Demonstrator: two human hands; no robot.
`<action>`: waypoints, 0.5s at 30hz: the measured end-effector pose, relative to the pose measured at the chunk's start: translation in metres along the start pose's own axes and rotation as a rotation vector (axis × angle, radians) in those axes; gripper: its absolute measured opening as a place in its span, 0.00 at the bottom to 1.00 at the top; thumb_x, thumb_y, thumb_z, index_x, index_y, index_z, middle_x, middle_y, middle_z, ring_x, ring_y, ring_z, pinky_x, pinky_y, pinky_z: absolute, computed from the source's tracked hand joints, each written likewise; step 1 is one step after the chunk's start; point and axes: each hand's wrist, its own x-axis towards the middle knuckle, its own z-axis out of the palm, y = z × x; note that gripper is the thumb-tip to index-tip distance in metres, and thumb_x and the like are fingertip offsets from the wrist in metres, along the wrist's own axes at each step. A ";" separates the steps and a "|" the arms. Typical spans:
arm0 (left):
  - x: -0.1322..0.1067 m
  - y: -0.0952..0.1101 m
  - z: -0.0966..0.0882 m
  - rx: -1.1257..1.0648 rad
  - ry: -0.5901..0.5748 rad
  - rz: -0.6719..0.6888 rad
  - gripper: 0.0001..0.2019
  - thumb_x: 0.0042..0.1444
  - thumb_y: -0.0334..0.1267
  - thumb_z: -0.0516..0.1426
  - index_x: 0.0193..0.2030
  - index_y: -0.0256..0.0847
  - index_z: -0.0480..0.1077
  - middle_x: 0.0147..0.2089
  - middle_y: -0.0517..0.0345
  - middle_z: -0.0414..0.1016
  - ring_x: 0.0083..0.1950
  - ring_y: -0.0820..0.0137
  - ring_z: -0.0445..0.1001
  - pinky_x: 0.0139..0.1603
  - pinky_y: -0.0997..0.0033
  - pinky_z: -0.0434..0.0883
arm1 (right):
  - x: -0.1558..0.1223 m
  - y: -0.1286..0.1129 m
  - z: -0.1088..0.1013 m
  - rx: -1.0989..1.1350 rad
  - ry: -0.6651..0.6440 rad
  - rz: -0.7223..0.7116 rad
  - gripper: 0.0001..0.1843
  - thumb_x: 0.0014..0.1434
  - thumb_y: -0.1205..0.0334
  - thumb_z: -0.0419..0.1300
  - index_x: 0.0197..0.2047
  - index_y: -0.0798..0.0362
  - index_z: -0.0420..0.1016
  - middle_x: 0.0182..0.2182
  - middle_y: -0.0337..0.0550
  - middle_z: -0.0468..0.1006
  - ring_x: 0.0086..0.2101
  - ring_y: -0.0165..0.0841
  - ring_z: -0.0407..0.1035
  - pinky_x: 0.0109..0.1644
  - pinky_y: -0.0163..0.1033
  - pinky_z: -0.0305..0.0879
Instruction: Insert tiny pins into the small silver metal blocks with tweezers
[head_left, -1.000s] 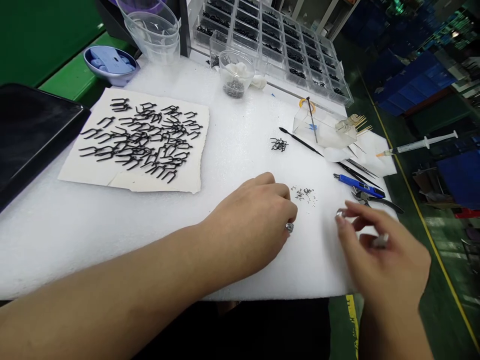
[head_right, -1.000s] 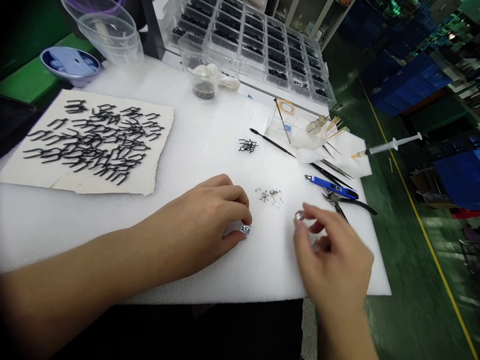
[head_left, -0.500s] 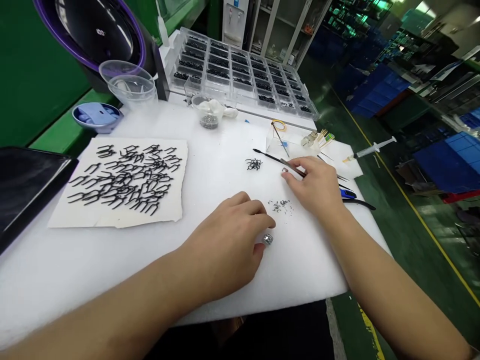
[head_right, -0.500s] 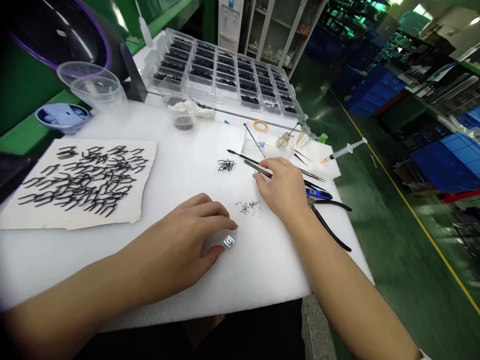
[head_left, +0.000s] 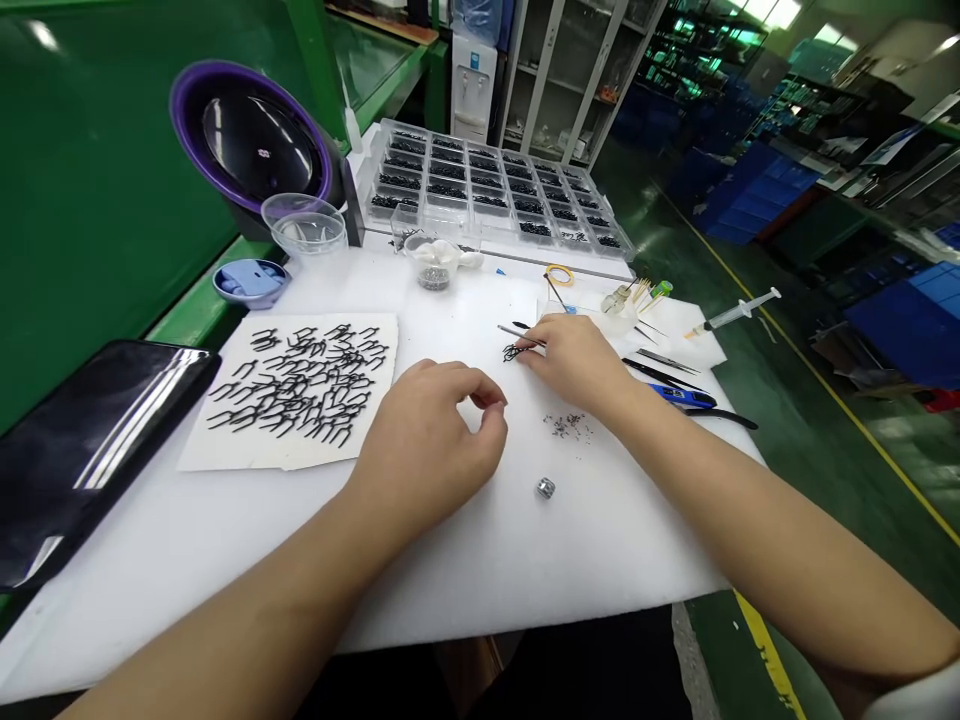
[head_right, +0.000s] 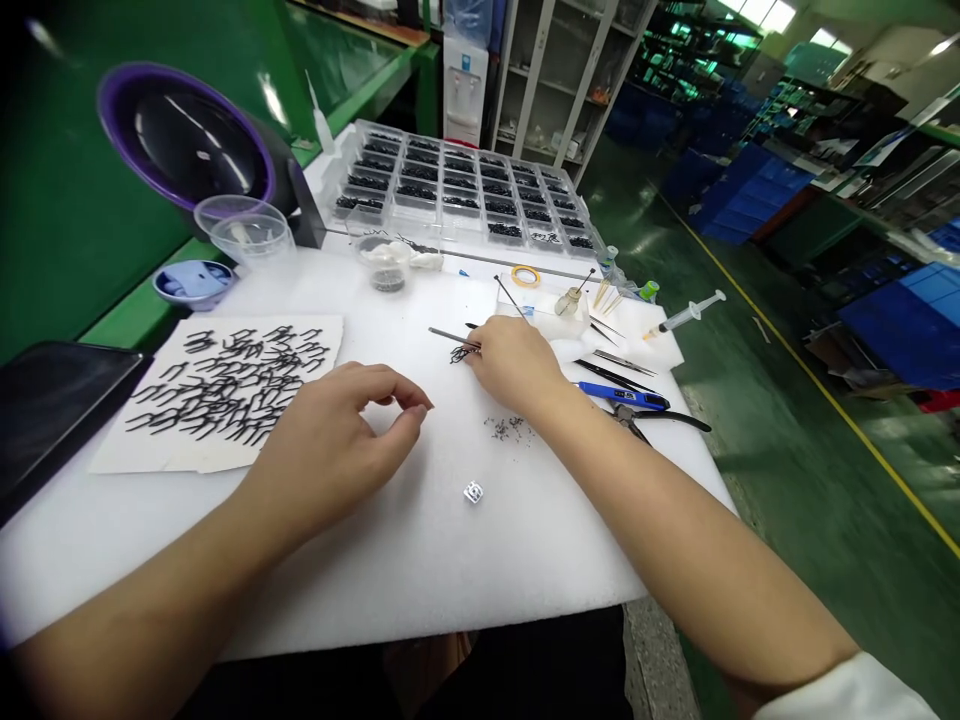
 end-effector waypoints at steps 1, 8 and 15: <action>0.000 -0.001 0.000 -0.001 0.004 -0.002 0.07 0.53 0.36 0.57 0.31 0.44 0.77 0.32 0.57 0.79 0.36 0.60 0.75 0.36 0.60 0.72 | -0.003 0.000 -0.001 0.008 0.000 -0.006 0.10 0.61 0.67 0.60 0.39 0.53 0.85 0.40 0.50 0.83 0.43 0.42 0.75 0.48 0.45 0.66; 0.004 -0.004 0.001 0.016 -0.012 -0.045 0.07 0.54 0.37 0.58 0.32 0.44 0.78 0.34 0.56 0.80 0.37 0.58 0.76 0.39 0.57 0.73 | -0.021 0.015 -0.012 0.168 0.136 0.055 0.11 0.61 0.67 0.60 0.43 0.53 0.84 0.38 0.48 0.85 0.41 0.41 0.76 0.51 0.48 0.66; 0.005 -0.002 0.008 -0.014 0.032 0.019 0.12 0.59 0.39 0.61 0.49 0.42 0.77 0.45 0.56 0.82 0.44 0.62 0.77 0.45 0.60 0.74 | -0.047 -0.002 -0.010 0.638 0.109 0.169 0.13 0.58 0.54 0.66 0.42 0.54 0.81 0.33 0.44 0.85 0.32 0.35 0.78 0.37 0.40 0.72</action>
